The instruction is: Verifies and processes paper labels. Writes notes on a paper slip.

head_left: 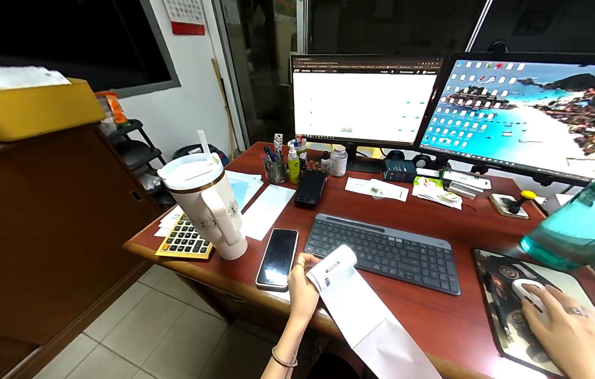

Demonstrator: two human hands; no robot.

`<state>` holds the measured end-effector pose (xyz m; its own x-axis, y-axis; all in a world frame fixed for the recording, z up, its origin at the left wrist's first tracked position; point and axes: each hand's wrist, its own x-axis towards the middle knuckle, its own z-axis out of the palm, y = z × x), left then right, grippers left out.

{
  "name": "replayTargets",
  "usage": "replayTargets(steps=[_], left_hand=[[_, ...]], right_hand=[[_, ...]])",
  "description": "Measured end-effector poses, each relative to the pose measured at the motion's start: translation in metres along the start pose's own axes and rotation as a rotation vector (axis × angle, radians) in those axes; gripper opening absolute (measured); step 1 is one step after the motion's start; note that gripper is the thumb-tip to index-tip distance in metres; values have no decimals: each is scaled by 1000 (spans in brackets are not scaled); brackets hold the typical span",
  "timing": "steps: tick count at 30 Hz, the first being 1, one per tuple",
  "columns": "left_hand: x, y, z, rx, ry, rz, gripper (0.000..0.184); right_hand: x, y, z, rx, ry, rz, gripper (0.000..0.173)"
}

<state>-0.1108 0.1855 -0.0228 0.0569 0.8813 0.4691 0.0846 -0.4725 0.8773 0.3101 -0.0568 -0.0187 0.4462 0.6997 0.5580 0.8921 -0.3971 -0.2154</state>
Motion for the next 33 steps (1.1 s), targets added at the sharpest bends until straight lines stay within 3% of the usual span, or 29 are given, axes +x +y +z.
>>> replayTargets(steps=[20,24,27,29,31,33], left_hand=[[1,-1,1,-12,-4,4,18],[-1,1,-1,-188,-38,-16,18],[-9,22,-2,-408,-151,15,19],[-16,46,-1,-504,-252,115,17],[-21,68,1,-508,-344,328,15],[-25,89,0,-398,-390,589,10]], right_hand=[[10,9,-2,7,-6,5,48],[9,-12,-10,27,84,-59,52],[11,-76,-23,363,3,-75,44],[7,-135,-38,761,-258,-12,43],[-1,-187,-54,1131,-528,19,39],[-7,-220,-71,1309,-677,-26,30]])
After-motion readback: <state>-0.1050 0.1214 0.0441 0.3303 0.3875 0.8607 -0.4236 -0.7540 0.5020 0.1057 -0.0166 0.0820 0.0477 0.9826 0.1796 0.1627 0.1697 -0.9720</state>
